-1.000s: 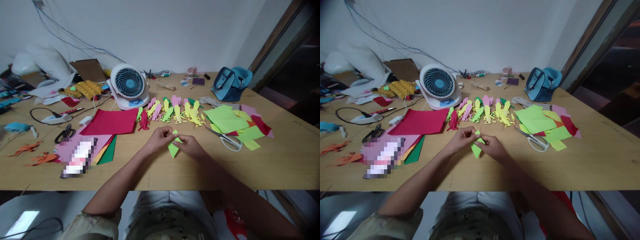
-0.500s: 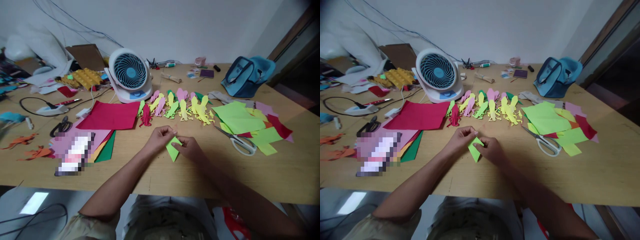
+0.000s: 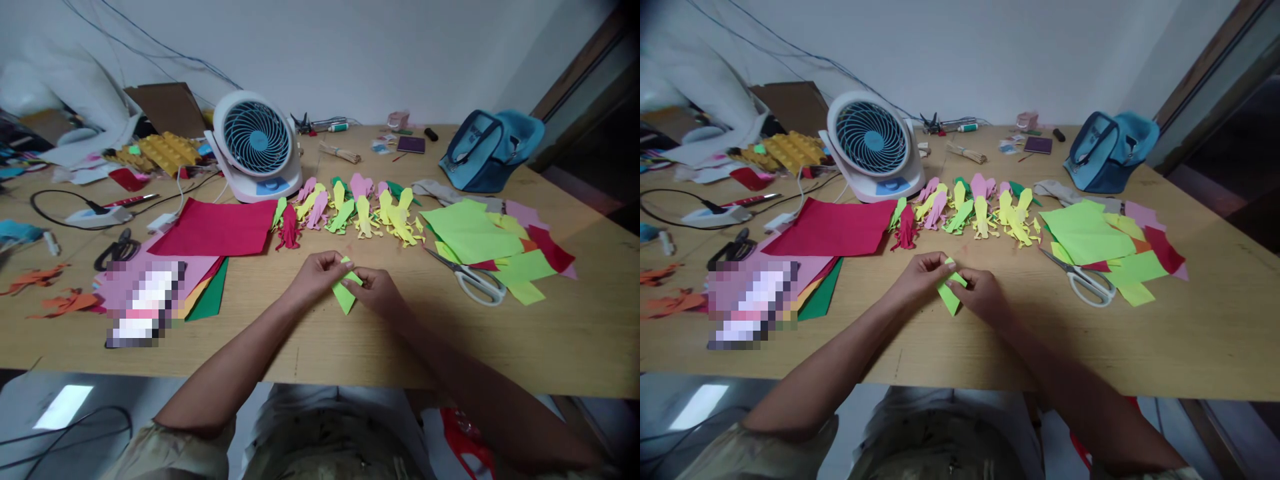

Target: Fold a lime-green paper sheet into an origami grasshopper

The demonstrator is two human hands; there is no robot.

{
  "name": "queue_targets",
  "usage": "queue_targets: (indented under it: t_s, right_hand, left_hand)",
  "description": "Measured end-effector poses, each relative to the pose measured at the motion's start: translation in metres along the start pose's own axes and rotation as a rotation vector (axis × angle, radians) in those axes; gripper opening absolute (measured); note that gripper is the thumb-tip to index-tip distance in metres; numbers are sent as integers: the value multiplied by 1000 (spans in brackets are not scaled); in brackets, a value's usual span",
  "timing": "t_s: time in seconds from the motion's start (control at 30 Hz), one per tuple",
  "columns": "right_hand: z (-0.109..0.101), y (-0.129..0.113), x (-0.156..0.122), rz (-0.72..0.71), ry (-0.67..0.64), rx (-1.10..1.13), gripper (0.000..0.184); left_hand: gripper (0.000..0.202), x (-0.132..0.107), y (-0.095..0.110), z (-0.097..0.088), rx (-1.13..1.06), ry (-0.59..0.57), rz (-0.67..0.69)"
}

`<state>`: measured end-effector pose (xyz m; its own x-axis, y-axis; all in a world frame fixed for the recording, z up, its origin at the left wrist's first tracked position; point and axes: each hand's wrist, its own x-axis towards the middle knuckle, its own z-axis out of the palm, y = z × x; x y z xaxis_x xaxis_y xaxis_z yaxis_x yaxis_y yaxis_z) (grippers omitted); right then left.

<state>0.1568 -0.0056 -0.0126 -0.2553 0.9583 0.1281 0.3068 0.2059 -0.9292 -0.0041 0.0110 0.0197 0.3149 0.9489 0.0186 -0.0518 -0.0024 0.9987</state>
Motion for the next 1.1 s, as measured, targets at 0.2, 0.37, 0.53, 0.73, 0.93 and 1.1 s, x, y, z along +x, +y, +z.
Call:
queue_targets:
  t_s: [0.2,0.37,0.53,0.73,0.93,1.1]
  right_hand:
    - [1,1,0,10,-41,61,29]
    - [0,1,1,9,59,56,32]
    - [-1,4,3,-15,57,98,30]
    - [3,12,5,73,-33,244,30]
    - [4,14,5,79,-29,176,32]
    - [2,12,4,55,-85,160,30]
  left_hand:
    - [45,1,-6,0,-41,25,-2]
    - [47,2,-7,0,-79,-8,-30]
    - [44,4,-12,-1,-104,24,-28]
    - [42,8,-11,-4,-123,139,9]
    - [43,8,-10,-4,-113,129,-4]
    - [43,10,-8,-5,-111,182,60]
